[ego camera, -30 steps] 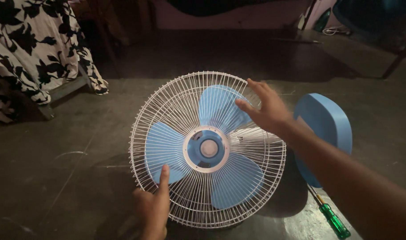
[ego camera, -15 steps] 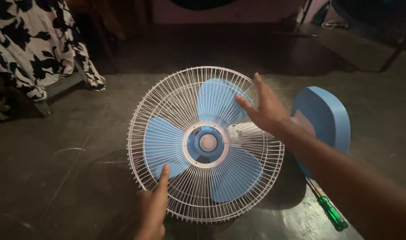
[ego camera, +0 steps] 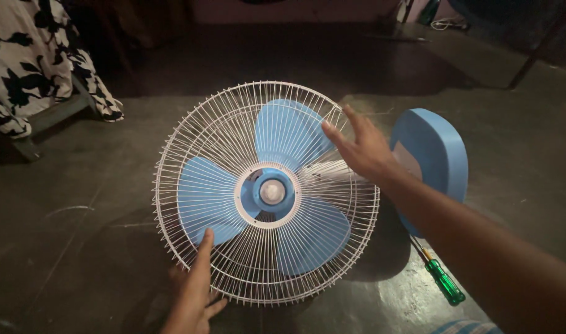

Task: The person removes the front wire guard of a blue and white electric fan, then unscrews the central nut to detach the fan blades from the motor shaft. The front guard is placed aside, and the blades are removed by hand.

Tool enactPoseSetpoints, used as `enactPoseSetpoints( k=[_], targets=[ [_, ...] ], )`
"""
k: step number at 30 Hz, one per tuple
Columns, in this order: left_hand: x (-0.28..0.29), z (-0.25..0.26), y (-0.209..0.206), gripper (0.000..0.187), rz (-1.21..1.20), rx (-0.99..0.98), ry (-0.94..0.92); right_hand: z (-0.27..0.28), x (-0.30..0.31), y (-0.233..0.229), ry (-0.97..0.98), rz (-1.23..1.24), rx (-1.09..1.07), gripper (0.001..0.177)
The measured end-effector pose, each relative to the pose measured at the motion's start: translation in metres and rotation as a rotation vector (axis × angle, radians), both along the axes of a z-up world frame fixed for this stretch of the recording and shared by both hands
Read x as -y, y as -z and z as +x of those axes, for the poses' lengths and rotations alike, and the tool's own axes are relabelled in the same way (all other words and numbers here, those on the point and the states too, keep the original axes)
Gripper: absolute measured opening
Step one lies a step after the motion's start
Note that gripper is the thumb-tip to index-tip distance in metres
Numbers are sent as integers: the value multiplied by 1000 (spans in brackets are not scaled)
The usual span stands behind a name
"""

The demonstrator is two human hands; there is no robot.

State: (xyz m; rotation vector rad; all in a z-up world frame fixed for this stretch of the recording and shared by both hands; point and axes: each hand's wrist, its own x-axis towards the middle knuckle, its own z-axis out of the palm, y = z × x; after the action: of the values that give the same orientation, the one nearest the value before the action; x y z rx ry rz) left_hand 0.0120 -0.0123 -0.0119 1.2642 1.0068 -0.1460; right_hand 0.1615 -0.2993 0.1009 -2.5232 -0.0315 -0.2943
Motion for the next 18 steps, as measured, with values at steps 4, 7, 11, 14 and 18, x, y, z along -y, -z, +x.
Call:
enactPoseSetpoints(
  k=[4,7,11,14,18],
  targets=[
    [-8,-3,10,103,-46,34,64,-5,2,0,-11,21,-15,90],
    [-9,-3,16,103,-35,37,66,-15,6,-4,-36,87,-5,89],
    [-11,-2,21,102,-7,34,85,-28,9,-13,-10,169,-112,89],
    [-10,-3,23,99,-2,58,99,-29,13,-20,-17,101,-99,86],
    [-9,-1,21,102,-4,34,73,-18,14,-16,-67,17,-56,84]
  ],
)
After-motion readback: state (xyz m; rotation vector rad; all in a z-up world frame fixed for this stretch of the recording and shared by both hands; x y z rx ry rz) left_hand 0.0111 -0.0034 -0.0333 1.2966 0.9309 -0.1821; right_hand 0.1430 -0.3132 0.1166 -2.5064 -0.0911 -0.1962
